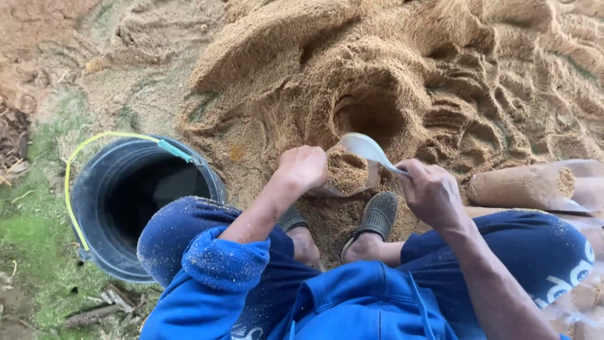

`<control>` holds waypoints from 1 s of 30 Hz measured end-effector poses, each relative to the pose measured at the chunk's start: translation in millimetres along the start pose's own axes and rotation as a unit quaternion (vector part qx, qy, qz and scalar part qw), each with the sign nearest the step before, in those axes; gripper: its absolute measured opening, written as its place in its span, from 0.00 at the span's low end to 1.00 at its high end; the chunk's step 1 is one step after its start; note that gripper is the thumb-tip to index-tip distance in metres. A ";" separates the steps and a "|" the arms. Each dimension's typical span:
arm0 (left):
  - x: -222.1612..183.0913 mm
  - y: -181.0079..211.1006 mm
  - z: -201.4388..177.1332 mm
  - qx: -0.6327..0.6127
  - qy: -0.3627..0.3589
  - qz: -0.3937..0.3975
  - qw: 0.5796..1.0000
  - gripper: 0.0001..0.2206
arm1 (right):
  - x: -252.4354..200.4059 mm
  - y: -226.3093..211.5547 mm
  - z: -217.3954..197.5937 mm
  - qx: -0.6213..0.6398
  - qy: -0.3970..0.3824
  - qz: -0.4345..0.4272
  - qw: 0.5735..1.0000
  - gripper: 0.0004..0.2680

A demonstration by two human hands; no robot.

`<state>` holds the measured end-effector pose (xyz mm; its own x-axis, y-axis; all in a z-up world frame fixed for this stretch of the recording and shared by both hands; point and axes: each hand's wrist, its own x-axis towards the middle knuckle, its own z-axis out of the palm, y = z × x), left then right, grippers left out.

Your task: Scooping grain from a large pile into small plastic bags using a spoon.

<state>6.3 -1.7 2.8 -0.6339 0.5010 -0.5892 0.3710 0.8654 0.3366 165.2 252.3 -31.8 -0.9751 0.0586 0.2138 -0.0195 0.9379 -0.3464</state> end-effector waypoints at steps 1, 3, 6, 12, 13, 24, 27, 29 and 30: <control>2.3 -0.3 1.3 -0.003 -0.003 0.001 1.000 0.21 | 0.9 -3.6 -3.7 -0.017 -0.006 -0.002 1.000 0.06; 2.3 1.0 -2.6 -0.010 -0.003 -0.002 1.000 0.23 | 5.2 -5.6 -10.4 -0.033 -0.012 -0.011 0.999 0.06; -8.4 2.7 -7.1 0.001 -0.002 0.000 1.000 0.20 | 2.2 -8.3 -11.1 0.029 -0.007 0.026 0.999 0.06; -5.8 1.7 -2.8 0.022 -0.015 0.011 1.000 0.21 | 19.1 -46.1 -26.0 0.123 -0.045 0.133 0.982 0.10; -9.6 4.1 -7.9 0.027 -0.023 0.006 0.999 0.21 | 21.7 -50.0 -23.1 0.145 -0.048 0.159 0.975 0.10; -8.7 -4.7 -4.7 0.073 -0.058 -0.016 0.996 0.21 | 44.8 -62.0 24.2 0.175 -0.065 0.293 0.938 0.10; -11.5 -3.6 -5.6 0.071 -0.060 -0.025 0.995 0.21 | 50.9 -67.9 24.9 0.163 -0.063 0.298 0.939 0.10; -16.2 -0.8 -6.9 0.056 -0.059 -0.027 0.996 0.18 | 52.0 -69.1 28.0 0.182 -0.089 0.289 0.935 0.10; -15.9 -1.6 -4.8 0.060 -0.060 -0.019 0.996 0.18 | 50.3 -65.4 36.8 0.179 -0.083 0.296 0.935 0.10</control>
<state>12.5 -11.1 15.2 -0.5666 0.4567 -0.6859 0.4302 0.8739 0.2266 109.3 181.3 -32.0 -0.8591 0.4486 -0.2462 0.4898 0.5814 -0.6497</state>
